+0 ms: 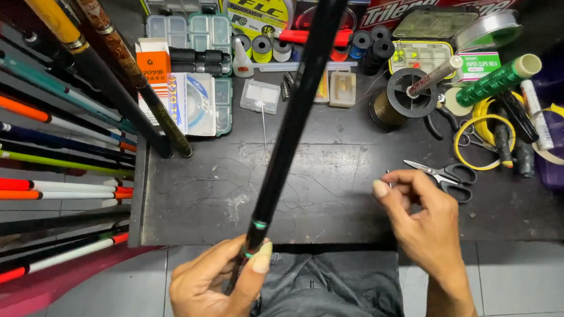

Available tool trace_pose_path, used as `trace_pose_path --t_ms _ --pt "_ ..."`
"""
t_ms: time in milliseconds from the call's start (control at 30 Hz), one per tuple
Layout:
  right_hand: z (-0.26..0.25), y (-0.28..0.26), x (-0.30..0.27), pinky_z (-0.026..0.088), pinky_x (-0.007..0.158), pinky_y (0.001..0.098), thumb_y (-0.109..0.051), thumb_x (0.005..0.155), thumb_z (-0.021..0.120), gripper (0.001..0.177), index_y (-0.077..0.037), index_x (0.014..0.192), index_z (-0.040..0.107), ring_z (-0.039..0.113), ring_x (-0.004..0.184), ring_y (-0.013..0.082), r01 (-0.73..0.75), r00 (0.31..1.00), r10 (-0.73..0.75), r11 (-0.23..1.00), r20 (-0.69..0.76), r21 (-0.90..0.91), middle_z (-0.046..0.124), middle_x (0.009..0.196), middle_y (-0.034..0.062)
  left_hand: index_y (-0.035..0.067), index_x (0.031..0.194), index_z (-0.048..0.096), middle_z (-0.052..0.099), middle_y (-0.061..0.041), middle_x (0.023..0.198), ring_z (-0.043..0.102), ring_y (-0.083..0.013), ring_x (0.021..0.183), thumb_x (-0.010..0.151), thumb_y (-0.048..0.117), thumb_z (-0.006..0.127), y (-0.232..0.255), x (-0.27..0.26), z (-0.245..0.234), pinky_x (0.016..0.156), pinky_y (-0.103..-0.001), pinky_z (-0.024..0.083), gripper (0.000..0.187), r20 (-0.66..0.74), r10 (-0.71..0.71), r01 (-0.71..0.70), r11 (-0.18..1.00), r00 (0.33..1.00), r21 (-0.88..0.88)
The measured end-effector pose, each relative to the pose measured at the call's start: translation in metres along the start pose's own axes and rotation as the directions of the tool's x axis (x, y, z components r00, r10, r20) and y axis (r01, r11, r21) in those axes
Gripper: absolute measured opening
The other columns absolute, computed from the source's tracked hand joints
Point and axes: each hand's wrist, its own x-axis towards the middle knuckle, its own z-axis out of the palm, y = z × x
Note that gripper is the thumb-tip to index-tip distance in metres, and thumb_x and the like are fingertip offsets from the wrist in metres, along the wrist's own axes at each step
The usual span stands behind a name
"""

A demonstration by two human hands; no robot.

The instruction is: The person wraps a green thread around the black handle of a fishing rod. They use their fingers to guide the thread and a small metal tool to tighten the coils. The person cuts the thread and secures the end to finish the wrapping.

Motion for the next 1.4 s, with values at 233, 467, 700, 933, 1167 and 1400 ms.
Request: trace_pose_path --t_ms 233,467,700,933,1167,1400 --pt "0.013 -0.062 -0.022 0.042 0.092 0.0327 -0.067 0.084 0.028 0.078 0.001 0.120 0.040 0.058 0.103 0.0208 0.091 0.818 -0.444 0.728 0.366 0.680 0.059 0.113 0.0150 0.003 0.076 0.064 0.057 -0.001 0.058 0.045 -0.0063 0.046 0.075 0.016 0.060 0.015 0.013 0.020 0.043 -0.019 0.039 0.013 0.159 0.217 -0.208 0.975 0.963 -0.071" --pt "0.003 -0.018 -0.033 0.034 0.055 0.0231 -0.023 0.081 0.056 0.024 -0.001 0.071 0.060 0.046 0.058 0.0124 -0.170 0.874 -0.233 0.675 0.426 0.718 0.053 0.064 0.0056 0.003 0.077 0.065 0.063 -0.002 0.066 0.054 -0.0070 0.053 0.075 0.016 0.062 0.014 0.027 0.008 0.051 -0.020 0.043 0.014 0.116 0.217 -0.218 0.976 0.969 0.000" --pt "-0.044 0.096 -0.039 0.029 0.049 0.0223 -0.017 0.079 0.059 0.020 0.001 0.072 0.055 0.033 0.055 0.0138 -0.016 0.987 -0.133 0.465 0.088 0.885 0.035 0.060 0.0036 0.000 0.080 0.068 0.056 -0.003 0.049 0.047 -0.0068 0.034 0.072 0.017 0.062 0.005 0.027 -0.008 0.032 -0.018 0.037 0.020 0.108 -0.009 0.016 0.998 0.994 -0.069" --pt "-0.099 0.244 -0.066 0.043 0.091 0.0264 -0.012 0.082 0.057 0.014 0.002 0.083 0.058 0.039 0.062 0.0139 -0.016 1.000 0.019 0.620 0.006 0.785 0.036 0.067 0.0073 -0.002 0.079 0.069 0.060 -0.009 0.049 0.046 -0.0114 0.029 0.068 0.013 0.062 0.008 0.018 -0.026 0.025 -0.019 0.036 0.020 -0.014 -0.144 0.143 0.988 0.989 -0.062" --pt "-0.145 0.362 -0.102 0.016 0.055 0.0303 -0.009 0.090 0.045 0.018 0.008 0.086 0.049 0.020 0.057 0.0169 -0.118 0.987 0.161 0.810 -0.025 0.575 0.019 0.070 0.0070 -0.006 0.078 0.065 0.055 -0.009 0.050 0.043 -0.0120 0.032 0.073 0.009 0.056 0.024 0.013 -0.041 0.028 -0.020 0.033 0.018 -0.091 -0.090 0.087 0.995 0.992 -0.042" --pt "-0.156 0.423 -0.138 0.031 0.058 0.0332 -0.010 0.100 0.051 0.023 0.012 0.100 0.052 0.039 0.072 0.0263 -0.359 0.906 0.409 0.878 -0.109 0.316 0.047 0.086 0.0232 -0.009 0.083 0.062 0.054 -0.015 0.053 0.043 -0.0167 0.032 0.077 0.004 0.054 0.024 0.004 -0.057 0.029 -0.022 0.033 0.017 -0.125 -0.111 0.112 0.994 0.986 -0.004"
